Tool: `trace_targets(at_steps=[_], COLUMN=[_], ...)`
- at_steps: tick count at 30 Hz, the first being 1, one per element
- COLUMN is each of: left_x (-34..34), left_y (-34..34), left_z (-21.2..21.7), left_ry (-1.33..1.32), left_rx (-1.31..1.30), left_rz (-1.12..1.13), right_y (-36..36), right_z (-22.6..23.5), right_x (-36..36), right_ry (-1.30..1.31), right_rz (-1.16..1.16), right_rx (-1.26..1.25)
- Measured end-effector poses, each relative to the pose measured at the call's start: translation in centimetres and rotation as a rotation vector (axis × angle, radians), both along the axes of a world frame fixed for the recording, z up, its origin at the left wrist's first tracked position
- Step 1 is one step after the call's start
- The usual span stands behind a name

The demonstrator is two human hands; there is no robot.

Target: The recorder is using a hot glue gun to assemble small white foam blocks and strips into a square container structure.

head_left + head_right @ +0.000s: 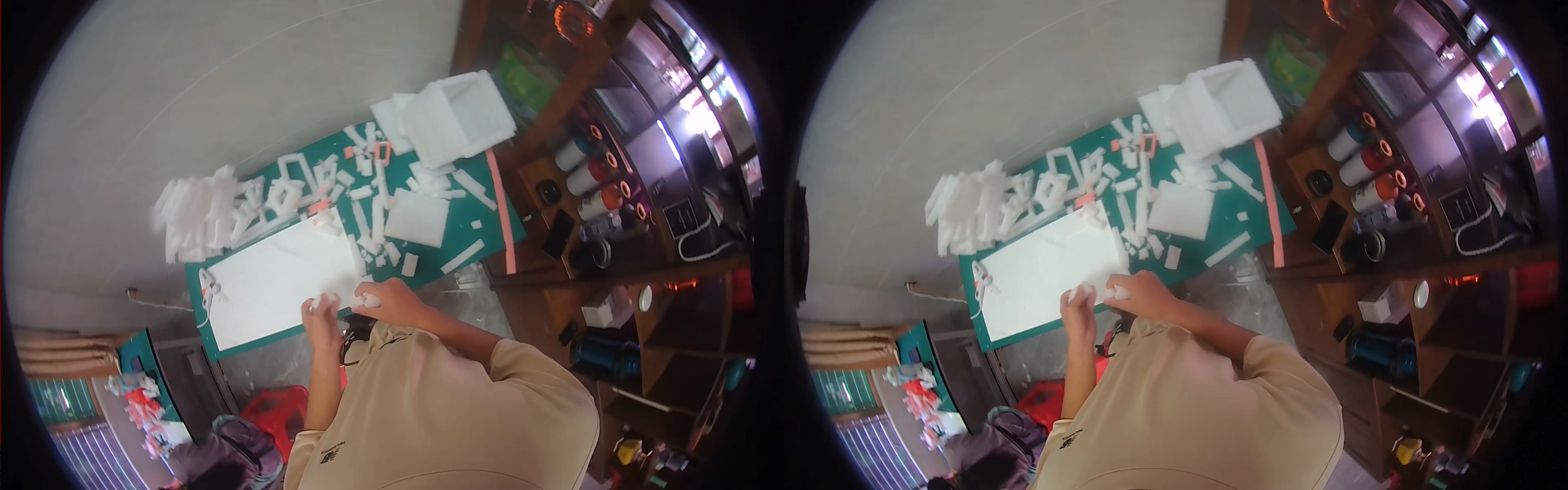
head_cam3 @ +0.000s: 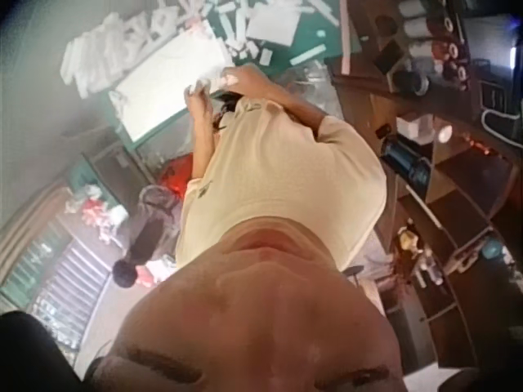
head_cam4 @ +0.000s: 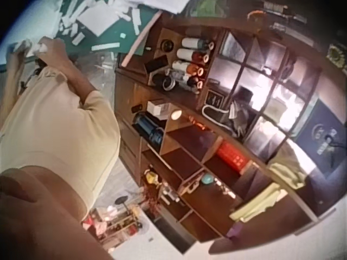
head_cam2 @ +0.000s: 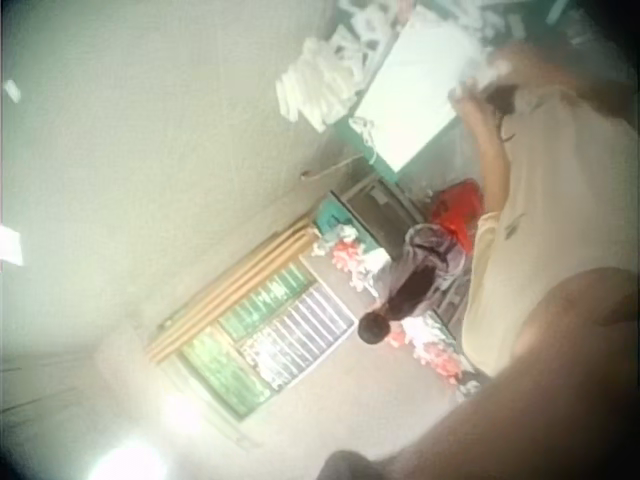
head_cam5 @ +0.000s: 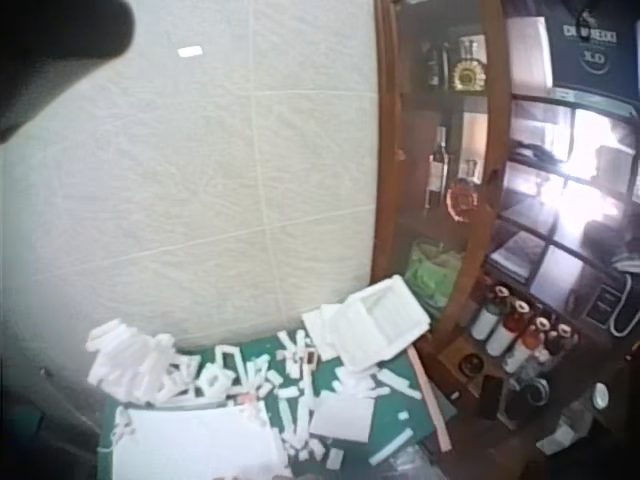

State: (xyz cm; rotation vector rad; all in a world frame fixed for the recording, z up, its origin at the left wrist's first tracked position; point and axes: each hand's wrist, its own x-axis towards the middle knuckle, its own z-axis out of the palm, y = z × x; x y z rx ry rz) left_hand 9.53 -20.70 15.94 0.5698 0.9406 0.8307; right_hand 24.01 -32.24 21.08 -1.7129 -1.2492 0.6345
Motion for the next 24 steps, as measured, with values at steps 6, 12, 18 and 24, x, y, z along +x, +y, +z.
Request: trace_targets(at_steps=[6, 12, 18, 24], left_x=[-1.7, 0.0, -0.3, -0.1], left_y=[-0.1, -2.4, -1.7, -0.9], left_z=[2.6, 3.9, 4.3, 5.3], left_ry=[0.345, 0.152, 0.27, 0.359], left_rx=[0.399, 0.434, 0.59, 0.991], left_rz=[-0.524, -0.966, -1.017, -0.979], right_y=[-1.3, -0.2, 0.2, 0.6], right_z=[0.9, -0.9, -2.3, -2.7], right_x=[2.8, 2.9, 2.2, 1.3], right_ry=[0.832, 1.286, 1.341, 1.337], right_rz=[-0.061, -0.183, -0.274, -0.239], right_rx=[-0.093, 0.073, 0.04, 0.051])
